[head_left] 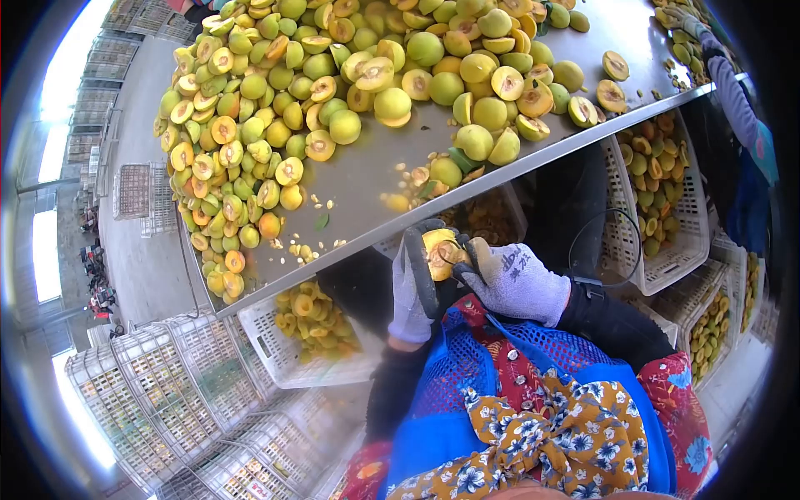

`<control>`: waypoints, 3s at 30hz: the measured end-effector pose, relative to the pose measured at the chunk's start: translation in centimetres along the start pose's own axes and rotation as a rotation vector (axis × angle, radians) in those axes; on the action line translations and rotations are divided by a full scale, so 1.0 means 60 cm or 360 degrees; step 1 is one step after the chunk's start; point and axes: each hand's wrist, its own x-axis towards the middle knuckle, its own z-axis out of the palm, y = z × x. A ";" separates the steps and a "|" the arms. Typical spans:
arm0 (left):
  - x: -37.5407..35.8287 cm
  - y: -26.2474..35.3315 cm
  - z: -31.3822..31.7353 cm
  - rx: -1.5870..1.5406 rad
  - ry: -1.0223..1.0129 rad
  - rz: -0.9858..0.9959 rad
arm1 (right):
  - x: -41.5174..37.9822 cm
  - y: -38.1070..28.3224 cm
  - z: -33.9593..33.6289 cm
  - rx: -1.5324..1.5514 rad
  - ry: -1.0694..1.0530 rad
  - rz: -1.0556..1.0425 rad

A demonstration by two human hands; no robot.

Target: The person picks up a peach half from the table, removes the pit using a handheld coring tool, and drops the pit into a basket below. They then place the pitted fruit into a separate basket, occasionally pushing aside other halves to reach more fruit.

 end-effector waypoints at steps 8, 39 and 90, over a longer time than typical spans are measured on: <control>-0.011 0.008 0.016 -0.0577 0.0192 -0.0441 | -0.003 -0.013 -0.006 0.0043 -0.0140 0.0103; -0.008 0.008 0.030 0.0092 0.0030 -0.0428 | -0.033 0.029 -0.011 0.0274 -0.0342 0.0132; -0.011 -0.060 -0.240 0.1725 0.0673 -0.0613 | -0.007 0.077 0.053 0.2534 -0.0754 0.1047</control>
